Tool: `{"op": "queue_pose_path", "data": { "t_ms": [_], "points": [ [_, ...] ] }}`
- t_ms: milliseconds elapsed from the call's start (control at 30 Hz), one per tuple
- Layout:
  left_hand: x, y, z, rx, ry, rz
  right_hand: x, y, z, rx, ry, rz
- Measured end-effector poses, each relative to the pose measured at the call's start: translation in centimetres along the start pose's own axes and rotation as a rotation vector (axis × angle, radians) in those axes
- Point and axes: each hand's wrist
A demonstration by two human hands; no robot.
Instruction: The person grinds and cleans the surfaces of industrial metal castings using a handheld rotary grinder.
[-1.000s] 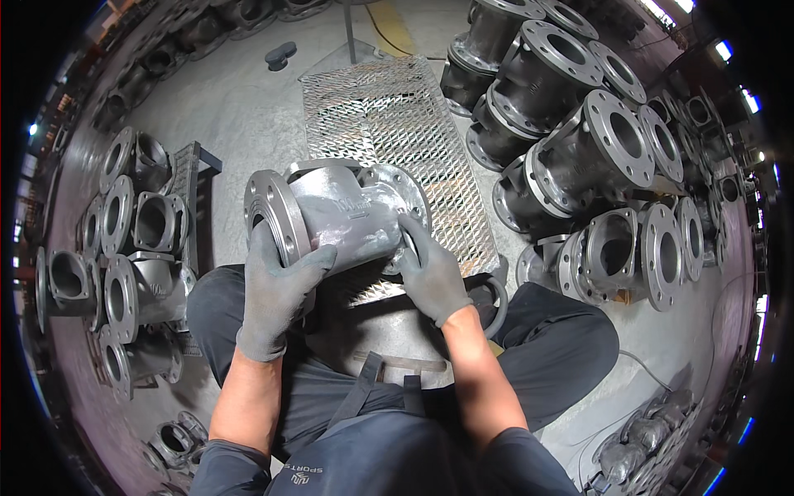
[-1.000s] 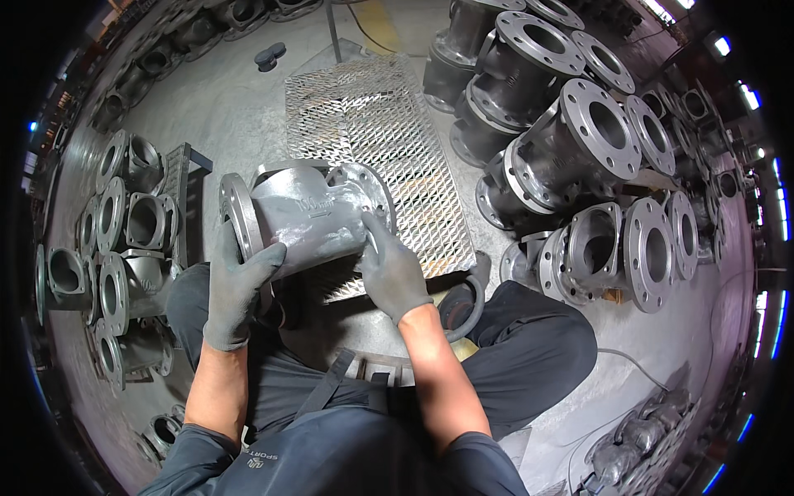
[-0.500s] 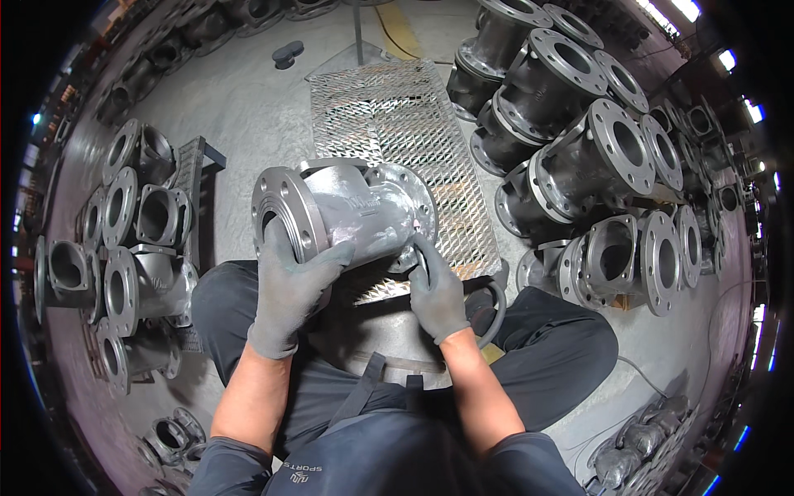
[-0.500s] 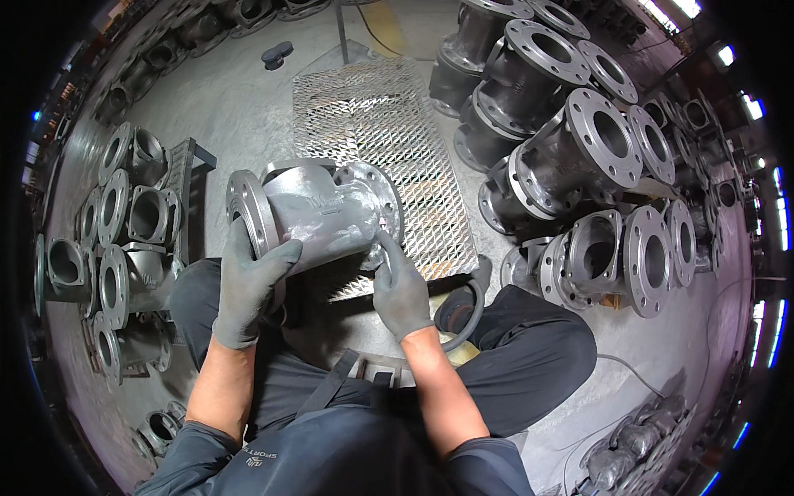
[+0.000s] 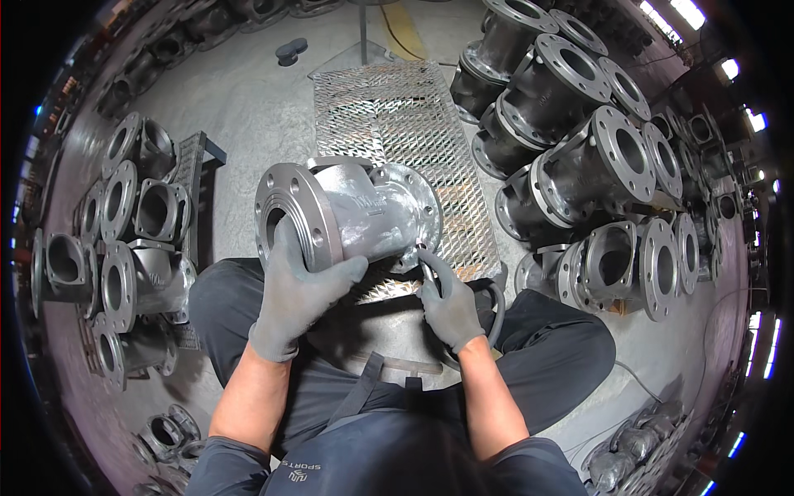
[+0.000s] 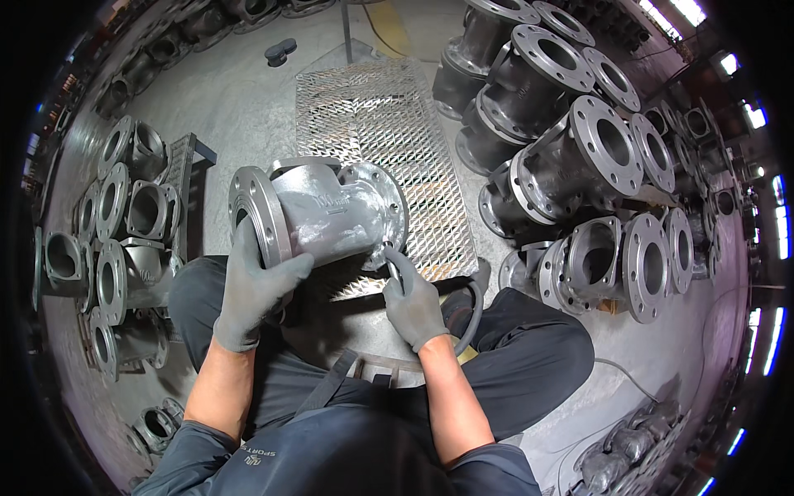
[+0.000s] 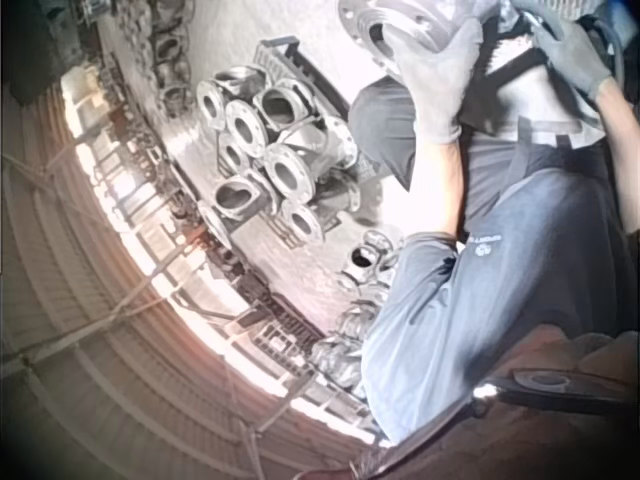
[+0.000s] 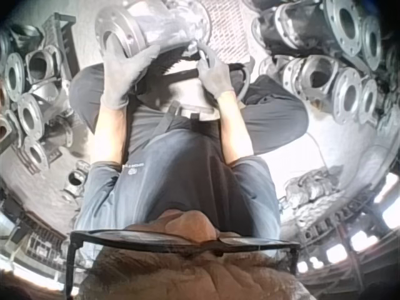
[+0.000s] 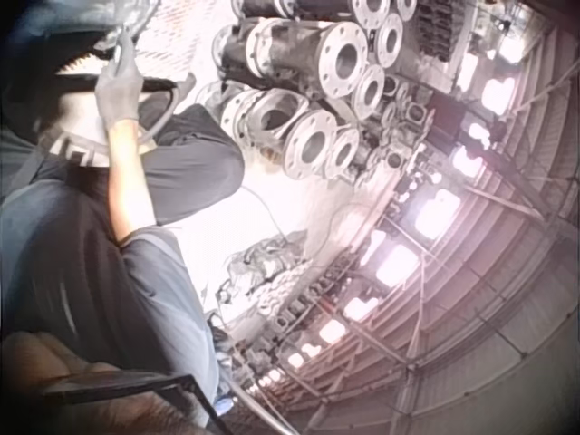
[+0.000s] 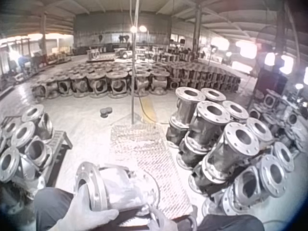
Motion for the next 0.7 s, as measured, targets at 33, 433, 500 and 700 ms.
{"op": "queue_pose_path", "data": {
  "t_ms": [33, 433, 500, 700],
  "points": [
    [-0.2, 0.2, -0.1, 0.003, -0.069, 0.025, -0.2, -0.1, -0.2, -0.043, -0.050, 0.105],
    [-3.1, 2.0, -0.3, 0.023, -0.545, 0.250, 0.6, -1.9, 1.6, 0.048, -0.197, 0.117],
    [-2.5, 1.2, -0.6, 0.103, -0.465, 0.174, 0.0, -0.5, 1.8, 0.046, -0.074, 0.016],
    [-0.8, 0.2, -0.3, 0.143, -0.263, 0.124, -1.1, 1.0, 2.3, -0.051, -0.039, 0.131]
  ]
}}
Point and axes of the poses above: each hand's wrist, its own y-axis away from the middle knuckle, its own z-axis out of the palm, x = y × z, and after that the axes turned 8 degrees about -z, right-handed
